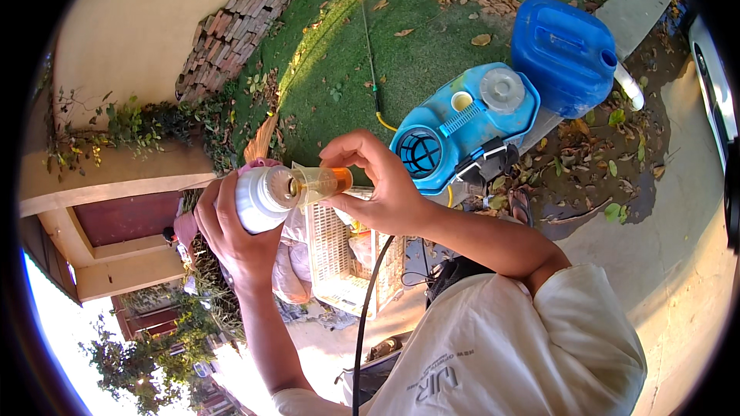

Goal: The person prepares an agricultural mixture by measuring and pouring liquids from several bottles into a blue backpack sprayer.

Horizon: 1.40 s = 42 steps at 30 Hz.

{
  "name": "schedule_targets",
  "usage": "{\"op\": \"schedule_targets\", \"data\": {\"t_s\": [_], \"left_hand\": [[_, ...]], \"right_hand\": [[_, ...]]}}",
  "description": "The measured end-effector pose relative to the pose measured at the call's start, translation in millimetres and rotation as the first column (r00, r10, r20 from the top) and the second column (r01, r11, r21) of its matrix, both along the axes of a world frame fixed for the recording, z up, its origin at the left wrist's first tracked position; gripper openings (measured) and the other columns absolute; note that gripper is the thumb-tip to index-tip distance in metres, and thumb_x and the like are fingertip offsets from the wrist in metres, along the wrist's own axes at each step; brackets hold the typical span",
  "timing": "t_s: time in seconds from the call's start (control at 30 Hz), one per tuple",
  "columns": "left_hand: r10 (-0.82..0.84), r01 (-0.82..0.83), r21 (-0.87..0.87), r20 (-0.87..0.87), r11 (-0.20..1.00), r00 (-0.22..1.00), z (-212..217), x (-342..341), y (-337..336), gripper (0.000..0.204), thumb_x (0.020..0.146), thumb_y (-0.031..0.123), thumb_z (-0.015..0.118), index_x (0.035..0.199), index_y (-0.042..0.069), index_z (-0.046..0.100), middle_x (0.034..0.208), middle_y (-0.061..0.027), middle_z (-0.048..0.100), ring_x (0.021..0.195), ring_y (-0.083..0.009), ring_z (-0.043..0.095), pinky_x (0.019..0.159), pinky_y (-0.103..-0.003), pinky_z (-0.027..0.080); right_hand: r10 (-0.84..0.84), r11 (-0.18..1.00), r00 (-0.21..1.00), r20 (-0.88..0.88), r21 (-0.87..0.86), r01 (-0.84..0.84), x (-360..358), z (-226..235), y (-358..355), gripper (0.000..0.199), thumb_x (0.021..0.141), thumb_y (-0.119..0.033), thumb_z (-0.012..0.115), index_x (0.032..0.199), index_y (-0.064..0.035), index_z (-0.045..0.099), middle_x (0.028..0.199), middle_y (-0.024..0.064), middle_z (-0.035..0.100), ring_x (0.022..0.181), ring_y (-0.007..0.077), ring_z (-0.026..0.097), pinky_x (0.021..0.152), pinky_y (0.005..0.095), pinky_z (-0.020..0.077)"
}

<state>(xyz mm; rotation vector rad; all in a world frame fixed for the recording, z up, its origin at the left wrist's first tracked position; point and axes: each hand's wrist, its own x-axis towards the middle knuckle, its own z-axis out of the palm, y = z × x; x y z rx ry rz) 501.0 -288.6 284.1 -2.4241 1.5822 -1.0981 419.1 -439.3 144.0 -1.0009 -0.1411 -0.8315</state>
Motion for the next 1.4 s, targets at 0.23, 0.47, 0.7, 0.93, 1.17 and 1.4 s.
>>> {"op": "schedule_targets", "data": {"t_s": [0.23, 0.47, 0.7, 0.93, 1.17, 1.4], "left_hand": [[0.003, -0.003, -0.006, -0.011, 1.000, 1.000, -1.0, -0.1, 0.3, 0.080, 0.062, 0.025, 0.095, 0.130, 0.009, 0.056, 0.116, -0.0119, 0.059, 0.104, -0.0334, 0.060, 0.087, -0.048, 0.051], [0.004, -0.004, -0.005, -0.007, 1.000, 1.000, -2.1, 0.3, 0.0, 0.081, 0.062, 0.026, 0.096, 0.130, 0.009, 0.056, 0.116, -0.0120, 0.059, 0.104, -0.0336, 0.060, 0.086, -0.048, 0.051], [0.000, 0.000, -0.001, 0.004, 1.000, 1.000, -1.9, 0.5, 1.2, 0.078, 0.064, 0.026, 0.095, 0.129, 0.009, 0.056, 0.114, -0.0124, 0.060, 0.102, -0.0337, 0.061, 0.086, -0.048, 0.051], [0.010, -0.010, 0.006, 0.003, 1.000, 1.000, -3.1, 1.7, 0.8, 0.079, 0.063, 0.025, 0.095, 0.130, 0.009, 0.056, 0.116, -0.0125, 0.059, 0.104, -0.0340, 0.061, 0.087, -0.049, 0.051], [0.012, -0.011, 0.004, -0.011, 1.000, 1.000, -3.0, 1.5, 2.1, 0.081, 0.062, 0.025, 0.095, 0.131, 0.009, 0.055, 0.117, -0.0125, 0.058, 0.104, -0.0340, 0.060, 0.087, -0.049, 0.051], [0.008, -0.007, 0.005, -0.028, 1.000, 1.000, -4.8, 2.7, 1.1, 0.081, 0.063, 0.024, 0.095, 0.131, 0.008, 0.055, 0.118, -0.0126, 0.059, 0.105, -0.0342, 0.060, 0.087, -0.048, 0.051]], "right_hand": [[0.001, 1.000, 1.000, -0.003, -0.009, -0.001, -0.8, 0.1, -1.6, 0.048, 0.077, 0.002, 0.081, 0.116, -0.0038, 0.054, 0.109, 0.0086, 0.063, 0.102, 0.0192, 0.066, 0.095, 0.0352, 0.0517], [0.005, 1.000, 1.000, 0.007, -0.001, -0.005, -0.6, -0.9, -1.5, 0.048, 0.077, 0.004, 0.079, 0.116, -0.0039, 0.053, 0.108, 0.0085, 0.063, 0.103, 0.0187, 0.066, 0.095, 0.0356, 0.0513], [0.036, 0.999, 0.999, -0.003, -0.005, -0.036, -0.4, -2.6, -0.7, 0.049, 0.079, 0.001, 0.080, 0.119, -0.0045, 0.053, 0.112, 0.0082, 0.061, 0.106, 0.0183, 0.065, 0.097, 0.0362, 0.0496], [0.095, 0.995, 0.995, -0.014, -0.004, -0.095, -1.3, -4.8, -2.5, 0.053, 0.081, -0.002, 0.082, 0.124, -0.0057, 0.051, 0.118, 0.0073, 0.058, 0.113, 0.0177, 0.062, 0.103, 0.0370, 0.0459], [0.096, 0.995, 0.995, -0.017, -0.010, -0.096, -0.9, -5.3, -1.6, 0.053, 0.081, -0.002, 0.082, 0.124, -0.0056, 0.051, 0.119, 0.0073, 0.058, 0.114, 0.0176, 0.062, 0.103, 0.0369, 0.0458], [0.088, 0.996, 0.996, -0.015, -0.012, -0.088, -0.1, -7.0, -2.2, 0.054, 0.081, -0.002, 0.082, 0.125, -0.0055, 0.050, 0.120, 0.0076, 0.058, 0.114, 0.0182, 0.062, 0.104, 0.0371, 0.0455]]}}
